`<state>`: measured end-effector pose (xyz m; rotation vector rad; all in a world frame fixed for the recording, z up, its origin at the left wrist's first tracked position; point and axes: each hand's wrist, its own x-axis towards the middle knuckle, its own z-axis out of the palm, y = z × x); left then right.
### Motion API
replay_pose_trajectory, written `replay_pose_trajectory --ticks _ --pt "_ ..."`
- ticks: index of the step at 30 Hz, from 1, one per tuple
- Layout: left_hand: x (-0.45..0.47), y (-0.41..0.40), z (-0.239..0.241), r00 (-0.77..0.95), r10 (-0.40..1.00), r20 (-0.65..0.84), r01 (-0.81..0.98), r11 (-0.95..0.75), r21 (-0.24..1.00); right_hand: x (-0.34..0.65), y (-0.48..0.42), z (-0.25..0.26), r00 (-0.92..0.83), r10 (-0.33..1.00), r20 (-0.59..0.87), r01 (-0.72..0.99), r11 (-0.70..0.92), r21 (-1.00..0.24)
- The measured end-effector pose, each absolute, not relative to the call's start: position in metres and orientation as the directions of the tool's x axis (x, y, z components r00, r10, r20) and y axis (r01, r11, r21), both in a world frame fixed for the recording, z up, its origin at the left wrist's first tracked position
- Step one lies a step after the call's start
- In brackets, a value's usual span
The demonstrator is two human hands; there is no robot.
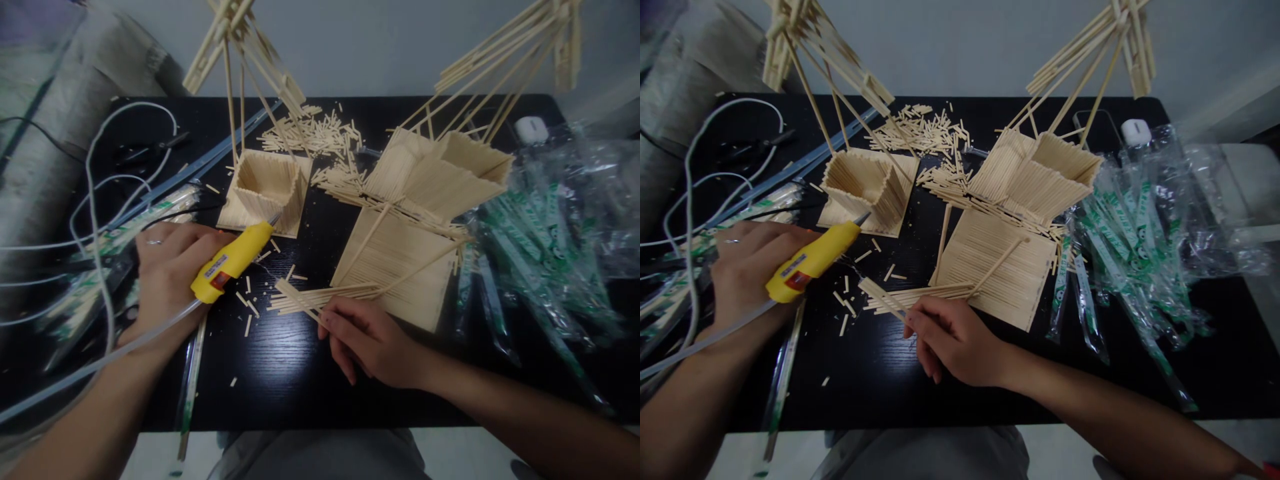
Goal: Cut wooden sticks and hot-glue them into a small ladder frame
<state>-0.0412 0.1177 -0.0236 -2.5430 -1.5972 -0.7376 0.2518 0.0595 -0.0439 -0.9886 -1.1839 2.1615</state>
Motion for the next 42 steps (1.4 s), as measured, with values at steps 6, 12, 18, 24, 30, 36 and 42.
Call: replay_pose_trajectory --ticks 6,12,18,24,30,36,42 --pt "-0.0345 0.1120 -0.0264 0.375 0.859 0.347 0.854 -0.466 0.231 0.2509 0.0611 -0.0442 -0.625 0.692 -0.360 -0.084 -0.519 -0.851" --pt "-0.0313 0.1127 -0.0254 0.435 0.824 0.364 0.823 -0.527 0.210 0.2504 0.0619 -0.0410 -0.620 0.696 -0.362 -0.094 -0.524 -0.847" --pt "-0.0300 0.1127 -0.0242 0.453 0.814 0.364 0.798 -0.552 0.241 0.2510 0.0621 -0.0423 -0.615 0.702 -0.359 -0.101 -0.522 -0.847" --pt "-0.0314 0.1134 -0.0263 0.478 0.799 0.366 0.779 -0.578 0.244 0.2505 0.0612 -0.0417 -0.600 0.706 -0.377 -0.091 -0.529 -0.844" --pt "-0.0332 0.1139 -0.0294 0.505 0.785 0.359 0.767 -0.599 0.230 0.2511 0.0617 -0.0405 -0.603 0.702 -0.378 -0.085 -0.528 -0.845" --pt "-0.0319 0.1134 -0.0277 0.517 0.790 0.331 0.760 -0.601 0.248 0.2511 0.0615 -0.0393 -0.603 0.704 -0.375 -0.082 -0.523 -0.849" --pt "-0.0333 0.1132 -0.0273 0.508 0.803 0.311 0.764 -0.587 0.267 0.2508 0.0608 -0.0400 -0.598 0.707 -0.378 -0.066 -0.514 -0.855"
